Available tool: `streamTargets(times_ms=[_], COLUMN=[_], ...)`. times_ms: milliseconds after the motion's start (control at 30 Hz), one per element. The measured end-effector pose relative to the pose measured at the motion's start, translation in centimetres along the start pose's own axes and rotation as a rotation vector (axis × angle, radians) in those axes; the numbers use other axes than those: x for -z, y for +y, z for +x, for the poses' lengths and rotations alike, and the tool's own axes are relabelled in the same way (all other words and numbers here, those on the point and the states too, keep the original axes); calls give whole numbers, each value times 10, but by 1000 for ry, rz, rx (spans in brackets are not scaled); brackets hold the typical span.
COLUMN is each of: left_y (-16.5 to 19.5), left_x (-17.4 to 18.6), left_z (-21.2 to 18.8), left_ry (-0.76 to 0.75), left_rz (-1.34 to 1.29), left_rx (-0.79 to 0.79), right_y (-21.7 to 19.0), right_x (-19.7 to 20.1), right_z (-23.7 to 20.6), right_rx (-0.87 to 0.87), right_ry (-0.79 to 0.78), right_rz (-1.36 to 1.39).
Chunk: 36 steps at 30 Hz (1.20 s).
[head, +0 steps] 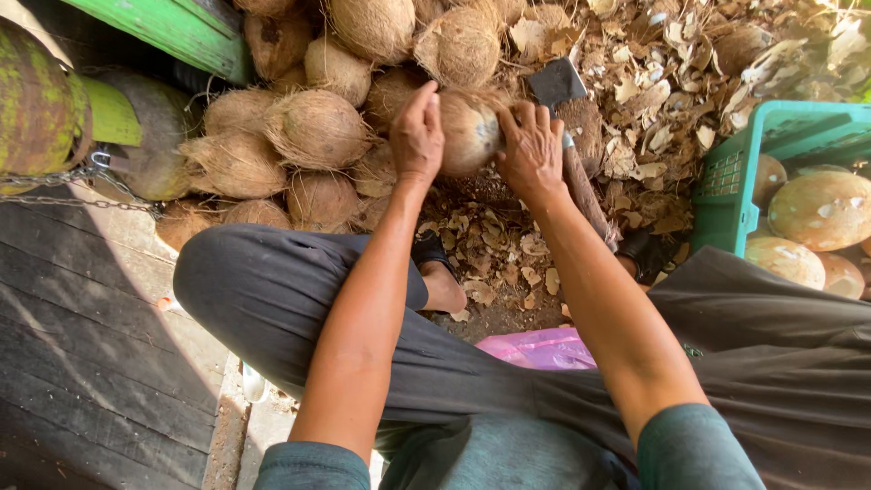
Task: The person sits on the ground beside a pile of coconuts and uses a machete to chop and strip the outer husk from coconuts one at a time, rotating each coconut between strikes, then sets the trimmed coconut aside and reaches for the next one.
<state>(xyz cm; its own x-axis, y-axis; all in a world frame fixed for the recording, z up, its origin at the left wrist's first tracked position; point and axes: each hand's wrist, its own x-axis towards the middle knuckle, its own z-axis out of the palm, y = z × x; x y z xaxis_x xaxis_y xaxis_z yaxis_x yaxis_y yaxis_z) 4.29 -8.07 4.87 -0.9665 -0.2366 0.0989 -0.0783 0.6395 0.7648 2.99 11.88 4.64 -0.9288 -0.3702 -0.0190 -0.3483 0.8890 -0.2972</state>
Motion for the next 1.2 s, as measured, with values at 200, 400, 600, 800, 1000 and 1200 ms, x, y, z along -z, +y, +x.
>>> streamTargets(times_ms=[200,400,600,800,1000,1200], left_y=[8,-4,-2,4,18,32], left_x=[4,-1,-10,-22,-60,-54], left_z=[-18,-16,-31,-26,-34,-6], left_ry=[-81,-57,158,102,358,72], left_rz=[355,172,432,111,426,367], left_rx=[-216,-244,-148,145,-95,-183], right_y=[1,-2,2,13,31,23], right_x=[-1,14,-5,-10,-24,-15], right_z=[15,18,10,11,-12,-28], right_rx=[-32,10,-219,-213,-364,-522], right_ry=[-116,-126,-359,-323,-399,-377], right_rz=[-53,11,352,385,361,501])
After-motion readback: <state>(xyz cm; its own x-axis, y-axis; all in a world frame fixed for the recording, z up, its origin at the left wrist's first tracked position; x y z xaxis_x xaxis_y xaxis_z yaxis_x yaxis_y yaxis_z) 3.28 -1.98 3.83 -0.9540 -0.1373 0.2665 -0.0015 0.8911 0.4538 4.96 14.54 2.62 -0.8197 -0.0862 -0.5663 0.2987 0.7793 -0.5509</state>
